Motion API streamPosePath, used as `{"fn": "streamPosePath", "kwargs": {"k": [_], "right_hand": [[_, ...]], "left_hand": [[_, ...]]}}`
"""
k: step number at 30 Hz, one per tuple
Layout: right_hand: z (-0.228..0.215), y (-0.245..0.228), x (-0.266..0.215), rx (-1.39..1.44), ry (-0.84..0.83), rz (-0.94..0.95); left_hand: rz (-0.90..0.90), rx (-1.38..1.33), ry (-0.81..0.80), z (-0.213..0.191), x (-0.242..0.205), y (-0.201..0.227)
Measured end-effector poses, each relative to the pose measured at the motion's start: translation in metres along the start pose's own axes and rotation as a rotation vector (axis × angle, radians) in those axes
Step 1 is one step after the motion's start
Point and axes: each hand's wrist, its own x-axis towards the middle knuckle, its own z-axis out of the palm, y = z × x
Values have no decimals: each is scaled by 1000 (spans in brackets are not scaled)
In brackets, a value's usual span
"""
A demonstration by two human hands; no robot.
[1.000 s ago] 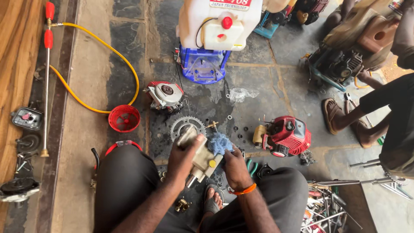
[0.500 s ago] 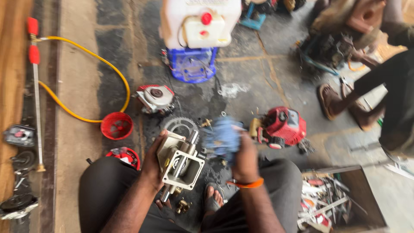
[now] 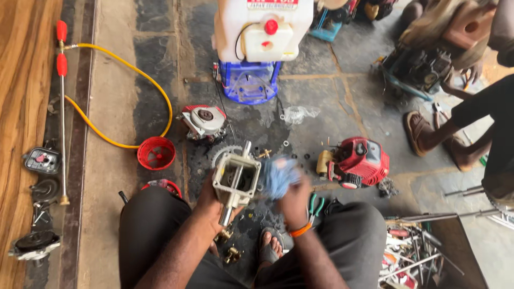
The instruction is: The person sits on the floor and wipes a small engine component with a blue cloth. They then handle a brass fitting, inserting a washer and wiping it with the cloth. The person also picks up a small packet and opens it.
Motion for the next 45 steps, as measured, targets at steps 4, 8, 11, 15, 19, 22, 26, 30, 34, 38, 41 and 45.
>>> {"fn": "streamPosePath", "kwargs": {"k": [4,8,11,15,19,22,26,30,34,38,41,45], "right_hand": [[-5,-37,10,511,296,290],[57,-53,-45,535,262,243],[80,-44,-89,-477,11,-444],[49,-20,-115,-357,-268,-393],[10,16,-80,-27,96,9],[19,43,-79,-305,42,335],[49,49,-95,-653,6,-230],[7,16,-76,-265,-247,35],[-27,-17,-43,89,67,289],[19,-45,-64,-686,-183,-659],[53,-51,-82,-885,-318,-777],[27,-66,-87,-577,-609,-491]], "left_hand": [[-10,-106,217,-6,2,8],[61,-100,145,-16,22,1],[159,-74,81,-26,33,2],[546,814,-27,-40,34,15],[260,166,205,-34,35,22],[266,47,185,-28,24,7],[278,39,321,-12,12,3],[405,57,457,-3,2,18],[524,151,629,-11,5,12],[761,477,623,-22,17,6],[876,723,583,-27,15,-1],[523,327,598,-18,6,19]]}}
